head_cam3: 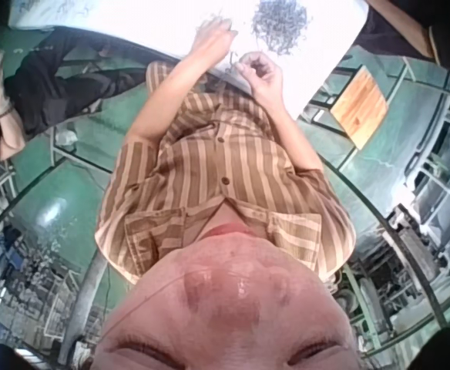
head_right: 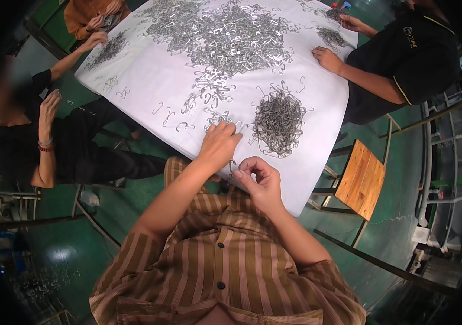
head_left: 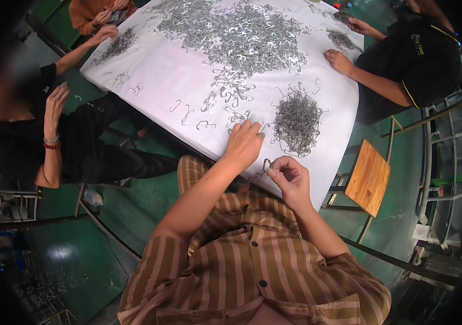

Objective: The person sorts and organizes small metal hooks on a large table, picking them up by hand and grouping them into piles.

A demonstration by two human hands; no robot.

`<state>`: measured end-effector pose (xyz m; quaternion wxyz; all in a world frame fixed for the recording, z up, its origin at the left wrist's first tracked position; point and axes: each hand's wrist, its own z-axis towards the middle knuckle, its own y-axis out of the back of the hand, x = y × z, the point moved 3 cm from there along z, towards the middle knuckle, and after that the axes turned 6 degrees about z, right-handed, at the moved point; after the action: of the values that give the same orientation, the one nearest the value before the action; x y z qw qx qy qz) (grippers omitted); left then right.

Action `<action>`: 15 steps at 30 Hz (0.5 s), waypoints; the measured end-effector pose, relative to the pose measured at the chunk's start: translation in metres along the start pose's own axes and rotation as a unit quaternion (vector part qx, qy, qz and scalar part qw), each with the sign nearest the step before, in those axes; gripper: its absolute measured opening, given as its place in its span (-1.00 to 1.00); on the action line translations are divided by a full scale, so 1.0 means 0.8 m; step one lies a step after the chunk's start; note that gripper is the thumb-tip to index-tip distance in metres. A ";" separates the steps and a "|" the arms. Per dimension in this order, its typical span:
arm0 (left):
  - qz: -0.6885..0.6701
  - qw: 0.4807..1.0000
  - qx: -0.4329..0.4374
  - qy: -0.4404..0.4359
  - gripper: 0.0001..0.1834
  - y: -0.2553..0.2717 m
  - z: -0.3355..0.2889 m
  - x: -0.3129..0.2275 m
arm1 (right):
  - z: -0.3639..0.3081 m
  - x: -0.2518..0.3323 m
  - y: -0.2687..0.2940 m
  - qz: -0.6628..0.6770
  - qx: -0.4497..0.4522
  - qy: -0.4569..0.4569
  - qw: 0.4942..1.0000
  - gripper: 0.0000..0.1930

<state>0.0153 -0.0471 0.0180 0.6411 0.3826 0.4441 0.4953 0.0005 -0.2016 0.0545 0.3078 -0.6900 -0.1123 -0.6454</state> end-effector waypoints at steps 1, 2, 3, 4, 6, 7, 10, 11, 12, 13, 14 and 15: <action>0.002 1.000 0.028 -0.001 -0.86 0.005 -0.005 0.002 | 0.000 0.000 0.001 -0.003 0.001 -0.002 1.000 -0.90; 0.006 0.998 0.057 0.000 -0.86 0.007 -0.012 0.004 | 0.000 -0.001 0.001 -0.004 0.002 -0.005 1.000 -0.90; 0.000 0.998 0.057 0.008 -0.87 0.009 -0.017 0.006 | 0.000 -0.002 0.001 0.001 0.000 -0.004 1.000 -0.91; -0.006 0.998 0.056 0.016 -0.87 0.011 -0.023 0.008 | 0.000 -0.002 0.001 0.006 -0.002 -0.003 1.000 -0.91; -0.018 0.999 0.025 0.030 -0.87 0.014 -0.028 0.012 | 0.003 -0.004 -0.002 0.013 0.001 0.001 1.000 -0.91; -0.026 0.999 -0.005 0.035 -0.86 0.011 -0.027 0.011 | 0.004 -0.005 -0.003 0.014 0.003 0.003 1.000 -0.91; 0.000 0.999 -0.037 0.031 -0.86 -0.006 -0.017 0.006 | 0.005 -0.006 -0.009 0.004 0.013 0.012 1.000 -0.91; 0.016 0.999 -0.038 0.026 -0.86 -0.009 -0.010 0.002 | 0.006 -0.005 -0.009 -0.003 0.016 0.015 1.000 -0.91; 0.043 0.999 -0.016 0.028 -0.86 -0.013 -0.004 -0.003 | 0.005 -0.005 -0.010 0.001 0.016 0.011 1.000 -0.91; 0.071 0.997 0.007 0.030 -0.86 -0.016 0.002 -0.008 | 0.004 -0.002 -0.011 0.006 0.015 0.006 1.000 -0.90; 0.098 0.994 0.029 0.030 -0.87 -0.015 0.010 -0.014 | 0.003 -0.001 -0.012 0.011 0.013 0.003 1.000 -0.90; 0.106 0.992 0.048 0.039 -0.87 -0.013 0.017 -0.021 | 0.001 -0.001 -0.010 0.013 0.008 0.002 1.000 -0.90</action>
<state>0.0291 -0.0661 0.0159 0.5481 0.4381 0.4494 0.5528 -0.0036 -0.1944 0.0561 0.3214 -0.6878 -0.1079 -0.6418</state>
